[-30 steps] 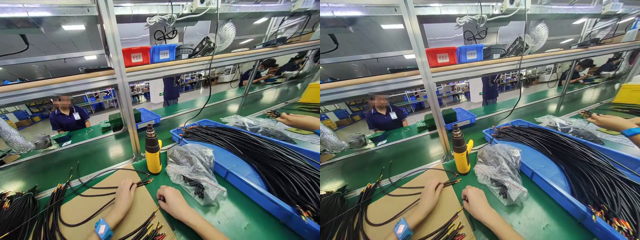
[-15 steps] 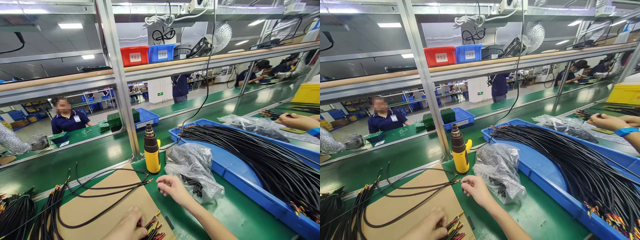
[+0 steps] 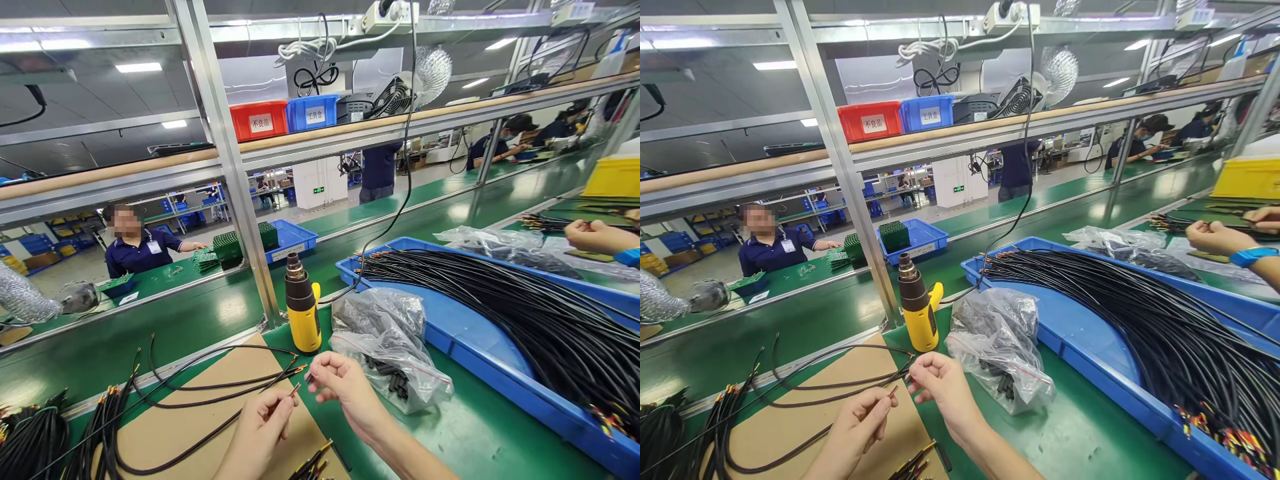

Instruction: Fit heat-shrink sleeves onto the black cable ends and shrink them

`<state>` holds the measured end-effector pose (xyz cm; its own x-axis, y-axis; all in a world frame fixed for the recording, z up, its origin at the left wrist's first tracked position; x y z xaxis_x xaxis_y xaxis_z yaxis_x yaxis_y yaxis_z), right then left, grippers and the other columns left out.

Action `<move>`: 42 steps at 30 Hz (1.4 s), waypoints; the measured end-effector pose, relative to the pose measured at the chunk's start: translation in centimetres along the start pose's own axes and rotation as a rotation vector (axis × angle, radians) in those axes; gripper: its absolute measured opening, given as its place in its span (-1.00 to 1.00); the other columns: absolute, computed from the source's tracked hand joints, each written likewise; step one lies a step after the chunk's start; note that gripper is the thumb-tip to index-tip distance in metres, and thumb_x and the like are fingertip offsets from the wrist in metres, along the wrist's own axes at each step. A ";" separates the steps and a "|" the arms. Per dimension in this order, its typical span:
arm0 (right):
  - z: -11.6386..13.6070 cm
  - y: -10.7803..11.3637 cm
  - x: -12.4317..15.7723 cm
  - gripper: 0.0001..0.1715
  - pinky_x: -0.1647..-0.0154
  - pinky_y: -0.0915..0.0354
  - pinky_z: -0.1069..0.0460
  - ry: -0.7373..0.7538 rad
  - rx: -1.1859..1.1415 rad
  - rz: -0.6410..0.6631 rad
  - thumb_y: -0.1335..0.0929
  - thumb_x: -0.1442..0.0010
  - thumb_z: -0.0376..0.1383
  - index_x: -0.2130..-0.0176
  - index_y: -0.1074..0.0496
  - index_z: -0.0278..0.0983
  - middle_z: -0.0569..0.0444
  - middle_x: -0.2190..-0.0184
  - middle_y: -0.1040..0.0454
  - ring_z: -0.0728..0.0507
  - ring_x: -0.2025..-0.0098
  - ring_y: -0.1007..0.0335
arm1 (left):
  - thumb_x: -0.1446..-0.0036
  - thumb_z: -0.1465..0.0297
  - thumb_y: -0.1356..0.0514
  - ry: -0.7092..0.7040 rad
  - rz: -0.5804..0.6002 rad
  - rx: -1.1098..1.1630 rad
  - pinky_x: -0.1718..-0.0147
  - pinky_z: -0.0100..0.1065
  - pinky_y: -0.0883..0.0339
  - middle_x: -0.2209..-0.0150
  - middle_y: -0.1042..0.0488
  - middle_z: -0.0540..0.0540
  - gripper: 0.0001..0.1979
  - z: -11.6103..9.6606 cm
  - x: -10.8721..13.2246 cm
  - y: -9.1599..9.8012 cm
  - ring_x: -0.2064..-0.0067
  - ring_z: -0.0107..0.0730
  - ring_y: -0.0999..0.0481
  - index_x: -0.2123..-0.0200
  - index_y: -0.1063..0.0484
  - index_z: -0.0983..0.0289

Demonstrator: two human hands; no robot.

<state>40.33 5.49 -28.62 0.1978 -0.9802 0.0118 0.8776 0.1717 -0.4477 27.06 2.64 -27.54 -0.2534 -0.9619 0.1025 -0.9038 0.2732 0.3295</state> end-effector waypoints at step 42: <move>-0.5 1.0 0.6 -0.66 0.57 -0.30 0.13 0.108 -0.011 -0.248 -0.45 0.15 -0.13 0.54 -0.38 -0.35 0.10 0.68 -0.42 -0.01 0.59 -0.36 | -0.07 0.20 -0.10 -0.181 -0.288 -0.161 0.49 -0.46 -0.35 0.47 -0.50 0.06 -0.66 0.2 -0.7 -0.4 0.50 -0.42 -0.41 0.21 -0.53 0.27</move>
<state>41.12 4.98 -29.53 -0.0709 -0.9971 0.0269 0.8886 -0.0754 -0.4524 27.51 3.20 -27.97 -0.0669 -0.9817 -0.1782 -0.8845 -0.0243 0.4658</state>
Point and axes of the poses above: each hand's wrist, its own x-axis away from the middle knuckle, its own y-axis out of the back of the hand, z = x × y, the point moved 6 cm from there along -x, towards the middle knuckle
